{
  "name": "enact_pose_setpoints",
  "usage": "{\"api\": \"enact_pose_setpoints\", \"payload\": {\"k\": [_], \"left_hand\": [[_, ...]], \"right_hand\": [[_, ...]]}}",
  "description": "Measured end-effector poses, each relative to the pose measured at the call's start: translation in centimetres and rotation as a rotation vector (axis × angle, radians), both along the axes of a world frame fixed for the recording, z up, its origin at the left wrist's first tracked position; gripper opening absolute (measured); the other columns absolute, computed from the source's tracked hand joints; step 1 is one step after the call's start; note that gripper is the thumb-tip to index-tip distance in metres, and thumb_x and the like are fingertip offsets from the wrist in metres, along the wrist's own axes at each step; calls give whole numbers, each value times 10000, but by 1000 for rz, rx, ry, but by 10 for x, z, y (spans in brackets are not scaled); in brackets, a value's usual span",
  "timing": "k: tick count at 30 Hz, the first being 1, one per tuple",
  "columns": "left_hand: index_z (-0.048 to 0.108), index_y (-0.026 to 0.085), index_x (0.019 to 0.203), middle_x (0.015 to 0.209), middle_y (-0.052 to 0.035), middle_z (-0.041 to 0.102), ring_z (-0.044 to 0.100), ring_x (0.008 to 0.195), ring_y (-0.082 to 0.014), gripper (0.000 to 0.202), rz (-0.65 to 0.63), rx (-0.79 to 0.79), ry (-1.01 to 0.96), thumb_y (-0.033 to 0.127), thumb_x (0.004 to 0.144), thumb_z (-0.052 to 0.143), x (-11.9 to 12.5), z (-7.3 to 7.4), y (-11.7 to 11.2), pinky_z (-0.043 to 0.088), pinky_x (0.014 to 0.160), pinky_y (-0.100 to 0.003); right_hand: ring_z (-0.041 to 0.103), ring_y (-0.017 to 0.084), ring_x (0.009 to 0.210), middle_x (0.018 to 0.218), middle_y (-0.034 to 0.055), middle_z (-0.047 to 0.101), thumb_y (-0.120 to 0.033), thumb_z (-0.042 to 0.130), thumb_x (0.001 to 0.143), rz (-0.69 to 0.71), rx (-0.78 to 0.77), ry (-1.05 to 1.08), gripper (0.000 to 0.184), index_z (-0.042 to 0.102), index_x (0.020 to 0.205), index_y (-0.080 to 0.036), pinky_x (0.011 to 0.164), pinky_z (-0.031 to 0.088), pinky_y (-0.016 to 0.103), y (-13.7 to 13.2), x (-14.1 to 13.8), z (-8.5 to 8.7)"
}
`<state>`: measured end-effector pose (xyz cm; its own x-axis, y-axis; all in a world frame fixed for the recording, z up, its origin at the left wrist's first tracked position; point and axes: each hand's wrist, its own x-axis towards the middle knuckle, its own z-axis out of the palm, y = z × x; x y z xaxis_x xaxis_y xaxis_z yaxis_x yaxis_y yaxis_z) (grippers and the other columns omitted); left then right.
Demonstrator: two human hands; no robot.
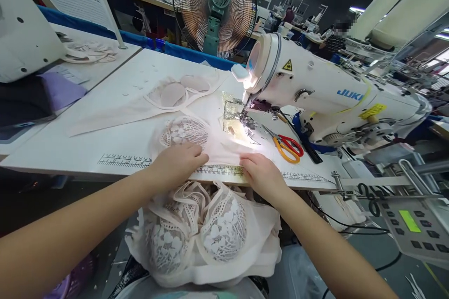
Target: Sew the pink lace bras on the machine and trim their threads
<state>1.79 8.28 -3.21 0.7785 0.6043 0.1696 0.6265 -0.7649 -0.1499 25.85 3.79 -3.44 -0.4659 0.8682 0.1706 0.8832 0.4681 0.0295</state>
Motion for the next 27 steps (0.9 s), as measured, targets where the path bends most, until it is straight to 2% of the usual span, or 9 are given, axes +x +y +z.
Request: {"api": "enact_pose_setpoints", "payload": {"k": [2,6,10,15,20,22,27], "left_hand": [[577,169,734,706,-52,591,567,662,-230,208,48,-9,-8,-18,719,486,0,2,5,333,471,-294],[587,163,752,734,-64,608,582,679,-234,198,109,-39,-39,54,794,427,-1,7,6,357,465,-291],[610,167,863,847,-66,654,603,779,-218,235,95,-93,-96,162,884,376,-7,6,0,456,585,-301],[632,173,881,898,-65,677,603,840,-219,281,67,-132,-146,202,907,354,-14,0,-5,485,686,-321],[643,148,902,887,-82,677,607,833,-219,301,48,-136,-211,214,915,350,-16,-4,-6,496,688,-323],[646,147,910,876,-84,675,605,819,-209,296,30,-135,-232,206,914,356,-17,-5,-7,495,683,-312],[675,156,917,890,-91,670,594,796,-201,313,-50,-125,-244,148,895,363,-21,-5,-5,490,662,-310]], "right_hand": [[606,225,937,1044,95,675,-64,489,836,-54,-13,-4,173,629,846,-166,734,452,295,4,3,1],[635,211,817,902,81,694,-49,493,813,-99,-35,-7,172,613,794,-170,666,471,283,6,8,2],[633,205,845,943,75,692,-59,500,793,-102,-23,23,173,589,727,-191,681,479,283,1,21,0],[588,251,918,1011,92,671,-68,505,766,-130,83,87,164,593,729,-200,723,455,343,-4,34,-6],[561,245,739,832,101,660,-72,466,788,-172,182,118,194,599,718,-192,578,406,325,-16,33,-15],[578,234,718,840,88,678,-74,448,805,-163,189,126,209,609,747,-194,560,417,319,-22,33,-18],[635,241,944,1038,95,699,-112,403,857,-133,199,147,248,641,872,-181,760,511,355,-24,42,-24]]}}
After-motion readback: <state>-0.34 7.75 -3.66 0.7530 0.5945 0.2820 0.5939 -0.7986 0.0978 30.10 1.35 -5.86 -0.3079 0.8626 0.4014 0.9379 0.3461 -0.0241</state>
